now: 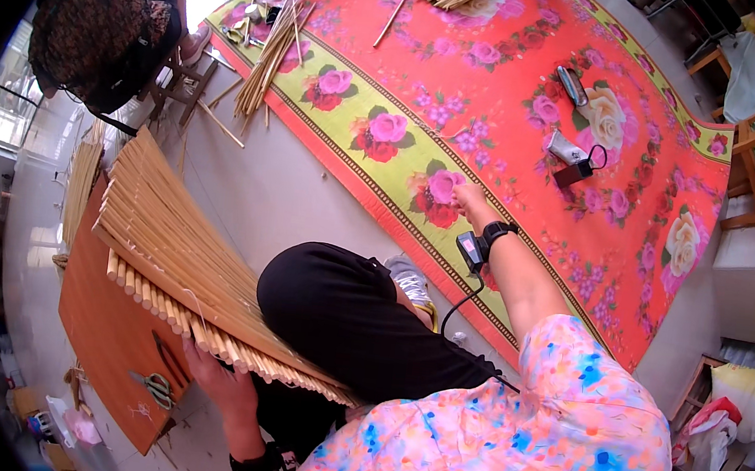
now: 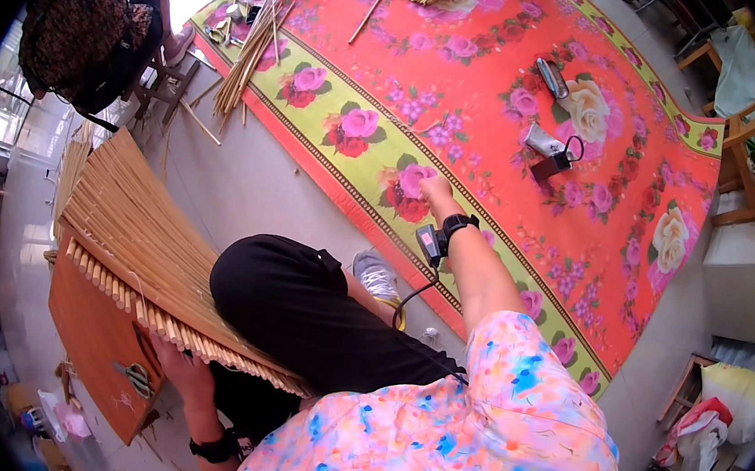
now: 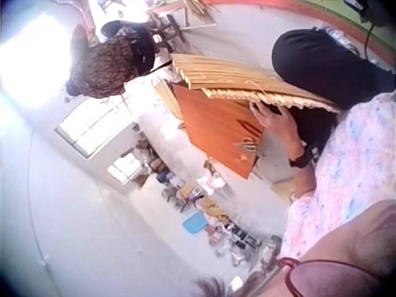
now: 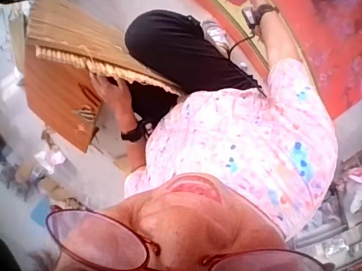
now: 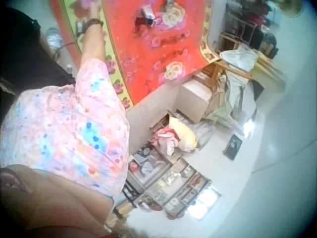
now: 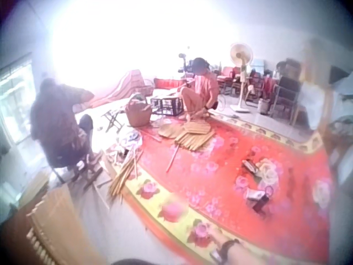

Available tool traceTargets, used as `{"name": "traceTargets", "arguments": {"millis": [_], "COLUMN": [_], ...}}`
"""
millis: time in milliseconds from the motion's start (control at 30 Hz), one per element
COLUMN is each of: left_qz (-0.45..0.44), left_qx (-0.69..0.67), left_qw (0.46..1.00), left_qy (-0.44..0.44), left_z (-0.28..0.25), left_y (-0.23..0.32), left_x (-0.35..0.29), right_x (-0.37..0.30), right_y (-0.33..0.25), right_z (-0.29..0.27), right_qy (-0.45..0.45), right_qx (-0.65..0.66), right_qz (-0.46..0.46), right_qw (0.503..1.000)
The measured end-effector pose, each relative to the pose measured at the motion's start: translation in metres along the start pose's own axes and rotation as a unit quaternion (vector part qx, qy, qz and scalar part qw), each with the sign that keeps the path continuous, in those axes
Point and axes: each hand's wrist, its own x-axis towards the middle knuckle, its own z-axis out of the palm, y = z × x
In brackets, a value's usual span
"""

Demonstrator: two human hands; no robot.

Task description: The person assembles bamboo fans by weaving white thread through individual bamboo slats, using scissors to trim excess thread, and handling a roll of thread while working on a floral mat.

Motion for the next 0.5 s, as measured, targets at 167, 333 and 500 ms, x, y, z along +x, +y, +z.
{"name": "traceTargets", "arguments": {"millis": [167, 333, 500], "left_qz": [-0.010, 0.038, 0.054], "left_qx": [0.004, 0.111, 0.131], "left_qw": [1.000, 0.991, 0.985], "left_qy": [-0.002, -0.069, -0.094], "left_z": [0.011, 0.013, 0.012], "left_y": [-0.024, -0.049, -0.066], "left_x": [-0.007, -0.028, -0.045], "right_x": [0.035, 0.039, 0.095], "right_y": [-0.016, -0.065, -0.090], "right_z": [0.007, 0.025, 0.045], "right_qy": [0.111, 0.136, 0.084], "right_qx": [-0.231, -0.368, -0.427], "right_qz": [-0.098, -0.183, -0.222], "right_qw": [0.962, 0.901, 0.873]}}
